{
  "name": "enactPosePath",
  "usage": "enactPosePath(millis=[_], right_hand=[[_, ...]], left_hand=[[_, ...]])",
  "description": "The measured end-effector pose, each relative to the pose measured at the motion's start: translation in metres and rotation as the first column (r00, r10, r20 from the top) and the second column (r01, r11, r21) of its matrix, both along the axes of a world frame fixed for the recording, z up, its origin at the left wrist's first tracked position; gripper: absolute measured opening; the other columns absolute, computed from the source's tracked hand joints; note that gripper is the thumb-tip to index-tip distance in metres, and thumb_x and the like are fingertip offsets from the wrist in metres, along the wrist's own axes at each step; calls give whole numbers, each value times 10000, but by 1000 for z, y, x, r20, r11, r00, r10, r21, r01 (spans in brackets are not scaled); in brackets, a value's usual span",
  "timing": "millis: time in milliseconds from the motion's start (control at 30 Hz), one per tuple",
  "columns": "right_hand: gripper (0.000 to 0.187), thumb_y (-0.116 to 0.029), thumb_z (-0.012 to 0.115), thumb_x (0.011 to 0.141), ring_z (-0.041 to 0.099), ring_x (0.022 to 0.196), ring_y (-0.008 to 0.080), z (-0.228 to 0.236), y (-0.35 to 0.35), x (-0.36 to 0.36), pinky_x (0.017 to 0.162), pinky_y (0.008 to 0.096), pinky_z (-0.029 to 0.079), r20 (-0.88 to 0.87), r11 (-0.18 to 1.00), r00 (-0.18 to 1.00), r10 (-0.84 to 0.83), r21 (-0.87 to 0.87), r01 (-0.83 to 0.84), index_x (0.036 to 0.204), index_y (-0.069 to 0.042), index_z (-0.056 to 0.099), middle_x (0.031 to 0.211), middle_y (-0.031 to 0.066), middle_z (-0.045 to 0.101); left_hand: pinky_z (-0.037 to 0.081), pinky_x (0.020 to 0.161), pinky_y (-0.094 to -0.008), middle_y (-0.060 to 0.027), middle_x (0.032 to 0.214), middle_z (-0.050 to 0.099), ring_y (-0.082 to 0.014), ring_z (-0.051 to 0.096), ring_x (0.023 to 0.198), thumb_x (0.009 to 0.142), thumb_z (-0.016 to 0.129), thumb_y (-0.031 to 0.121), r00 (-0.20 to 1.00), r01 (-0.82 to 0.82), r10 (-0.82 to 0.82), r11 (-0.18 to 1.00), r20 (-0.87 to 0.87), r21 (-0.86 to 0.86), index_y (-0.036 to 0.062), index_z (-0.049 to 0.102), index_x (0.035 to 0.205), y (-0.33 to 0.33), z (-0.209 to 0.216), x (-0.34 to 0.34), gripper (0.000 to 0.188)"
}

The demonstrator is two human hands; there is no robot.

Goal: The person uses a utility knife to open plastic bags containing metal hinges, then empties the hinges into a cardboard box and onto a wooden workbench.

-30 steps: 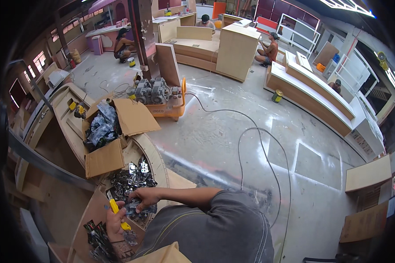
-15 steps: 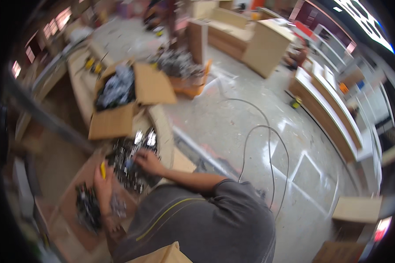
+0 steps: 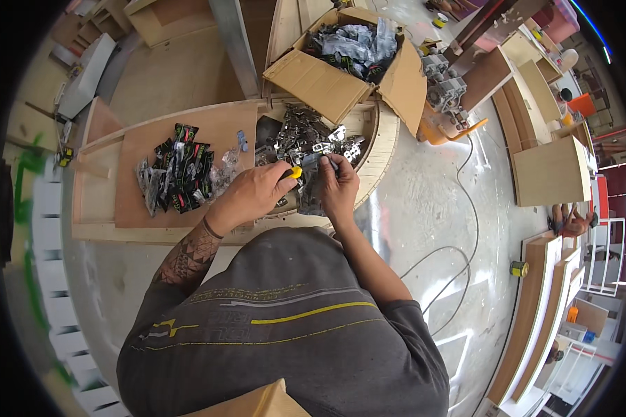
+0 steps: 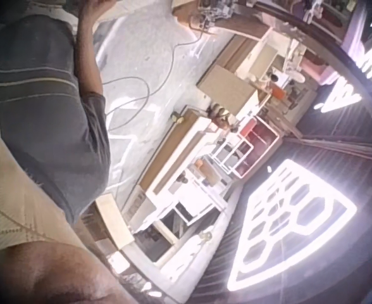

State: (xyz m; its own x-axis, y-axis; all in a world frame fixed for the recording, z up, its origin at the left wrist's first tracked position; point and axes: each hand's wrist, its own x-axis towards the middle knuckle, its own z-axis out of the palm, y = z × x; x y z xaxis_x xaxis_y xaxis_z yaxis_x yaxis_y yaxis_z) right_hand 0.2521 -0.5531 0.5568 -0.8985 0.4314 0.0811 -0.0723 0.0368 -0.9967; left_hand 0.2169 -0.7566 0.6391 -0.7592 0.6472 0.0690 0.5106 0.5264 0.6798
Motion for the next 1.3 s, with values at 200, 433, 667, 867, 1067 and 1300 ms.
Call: enactPosePath(millis=[200, 433, 667, 867, 1067, 1300], right_hand=[[98, -105, 699, 1022, 573, 759, 70, 1, -2, 2, 691, 234, 469, -200, 919, 979, -21, 383, 98, 1057, -14, 709, 852, 7, 679], [125, 12, 755, 905, 606, 660, 260, 21, 6, 5, 607, 369, 485, -381, 772, 924, 29, 596, 221, 1008, -39, 704, 782, 112, 621], [47, 5, 697, 947, 638, 704, 205, 64, 20, 18, 652, 314, 501, -586, 750, 808, -60, 508, 424, 992, -7, 697, 809, 100, 676], [163, -156, 688, 1047, 482, 714, 31, 72, 47, -16, 636, 203, 386, -317, 962, 918, -239, 51, 268, 986, -5, 698, 804, -48, 611], [145, -139, 675, 1054, 544, 790, 31, 46, 18, -19, 709, 195, 443, -186, 993, 982, -36, -116, 15, 999, -9, 708, 884, -32, 664], [447, -484, 458, 1123, 638, 881, 113, 7, 10, -10, 800, 318, 530, 191, 708, 845, 499, -651, -272, 1157, -83, 653, 1010, 22, 690]], left_hand=[[527, 746, -532, -234, 960, 695, -456, 674, 905, 1074, 562, 325, 1000, 1, 0, 998, 6, -69, 15, 565, 1108, 1, -1, 0, 312], [553, 726, -520, -205, 965, 692, -422, 692, 906, 1078, 547, 320, 996, -38, 24, 986, -91, -160, 40, 554, 1138, 7, -7, -1, 287], [567, 699, -513, -198, 903, 708, -405, 711, 817, 1070, 557, 298, 950, -184, 96, 941, -297, -284, 27, 590, 1111, -58, -74, -52, 276], [567, 721, -434, -171, 893, 726, -319, 742, 842, 1056, 614, 328, 972, -220, 227, 969, -51, 116, 22, 612, 1206, -44, 15, -56, 341], [567, 768, -349, -96, 880, 714, -180, 702, 836, 907, 819, 434, 969, -103, 204, 846, -139, 523, 9, 628, 1229, 31, 12, -23, 567], [441, 512, -231, -27, 812, 692, -49, 533, 565, 1010, 705, 234, 625, -473, -57, 765, 778, 436, 28, 671, 1042, 25, -28, -22, 211]])
